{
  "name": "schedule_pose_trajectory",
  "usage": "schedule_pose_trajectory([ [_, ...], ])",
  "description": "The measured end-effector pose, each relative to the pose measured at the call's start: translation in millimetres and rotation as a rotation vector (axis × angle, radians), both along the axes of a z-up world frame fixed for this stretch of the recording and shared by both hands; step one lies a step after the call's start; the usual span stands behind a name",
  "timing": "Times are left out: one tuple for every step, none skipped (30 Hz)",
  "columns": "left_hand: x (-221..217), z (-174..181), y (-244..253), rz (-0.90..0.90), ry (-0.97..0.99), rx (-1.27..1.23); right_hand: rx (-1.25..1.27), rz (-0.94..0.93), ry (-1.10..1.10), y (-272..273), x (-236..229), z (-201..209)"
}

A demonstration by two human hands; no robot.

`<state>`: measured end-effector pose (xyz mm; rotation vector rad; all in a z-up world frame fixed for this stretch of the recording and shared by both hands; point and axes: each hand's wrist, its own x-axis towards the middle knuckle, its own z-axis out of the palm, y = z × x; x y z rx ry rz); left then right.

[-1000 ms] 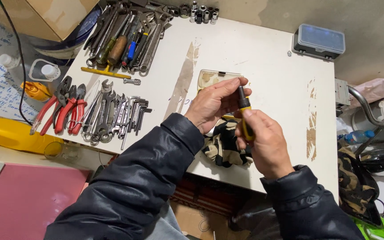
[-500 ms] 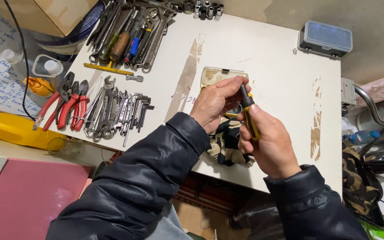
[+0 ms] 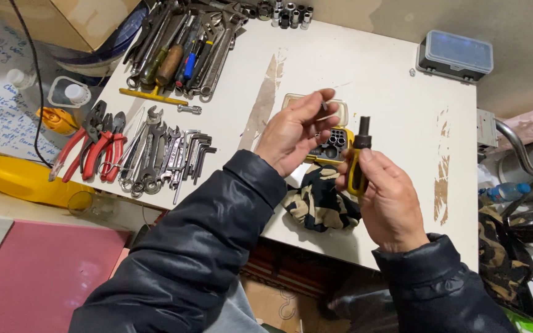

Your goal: The person wipes a yellow and black screwdriver handle with a cloth, then attaches a black socket bit to it. They proceed to remove several socket bits from a yellow plastic case and place them on the white table.

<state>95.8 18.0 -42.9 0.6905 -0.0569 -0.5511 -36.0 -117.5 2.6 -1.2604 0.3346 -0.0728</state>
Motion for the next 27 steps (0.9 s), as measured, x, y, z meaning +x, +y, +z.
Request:
schedule_pose_trajectory([
  [-1,-1,-2,-0.004,0.001,0.0,0.0,-0.004,0.001,-2,1,-2],
  [-2,-1,-3,-0.031,-0.009,0.021,0.033,-0.024,-0.012,-4,1,-4],
  [-3,-2,-5,-0.058,-0.019,0.042,0.066,-0.044,-0.024,-6,2,-6],
  [-4,-2,-4,-0.06,-0.018,0.042,0.067,-0.046,-0.023,-4,0,-1],
  [-5,-1,-4,-0.066,-0.019,0.056,0.088,-0.043,-0.031,-3,-1,3],
  [-5,-1,-3,-0.07,-0.02,0.07,0.109,-0.039,-0.04,-1,-1,8],
  [-5,0,-3,-0.072,-0.021,0.071,0.11,-0.04,-0.04,-2,-2,9],
  [-5,0,-3,-0.073,-0.033,0.079,0.123,-0.046,-0.038,-3,-2,11],
  [-5,-1,-4,-0.074,-0.045,0.086,0.137,-0.051,-0.037,-3,-3,12],
  [-4,-1,-4,-0.075,-0.045,0.087,0.138,-0.051,-0.036,-7,-2,11],
  [-3,-2,-5,-0.058,-0.07,0.132,0.148,-0.07,-0.026,-11,-1,9],
  [-3,-3,-6,-0.043,-0.092,0.179,0.16,-0.09,-0.013,-14,0,8],
  [-3,1,-2,-0.045,-0.089,0.181,0.162,-0.092,-0.009,-17,1,7],
  [-3,6,0,0.005,-0.109,0.261,0.146,-0.119,0.009,-21,2,6],
  [-2,10,3,0.055,-0.13,0.341,0.13,-0.145,0.028,-24,3,6],
  [2,8,6,0.051,-0.128,0.344,0.132,-0.148,0.031,-26,3,6],
  [7,7,9,0.117,-0.133,0.408,0.128,-0.159,0.049,-27,3,5],
  [11,6,11,0.18,-0.139,0.471,0.122,-0.172,0.066,-29,3,6],
  [17,1,14,0.174,-0.137,0.472,0.123,-0.177,0.069,-30,2,7],
  [22,-4,17,0.21,-0.179,0.522,0.114,-0.188,0.07,-30,1,9],
  [28,-9,21,0.245,-0.221,0.573,0.105,-0.198,0.071,-31,0,10],
  [30,-13,19,0.241,-0.218,0.576,0.108,-0.201,0.075,-30,0,15],
  [33,-16,18,0.246,-0.266,0.67,0.1,-0.222,0.109,-30,0,20],
  [35,-19,16,0.248,-0.314,0.764,0.091,-0.244,0.142,-29,-1,25],
  [34,-22,13,0.242,-0.312,0.767,0.093,-0.249,0.146,-29,-2,27],
  [34,-25,10,0.248,-0.407,0.936,0.088,-0.254,0.137,-29,-3,28],
  [34,-27,7,0.252,-0.503,1.104,0.082,-0.26,0.127,-30,-4,30],
])
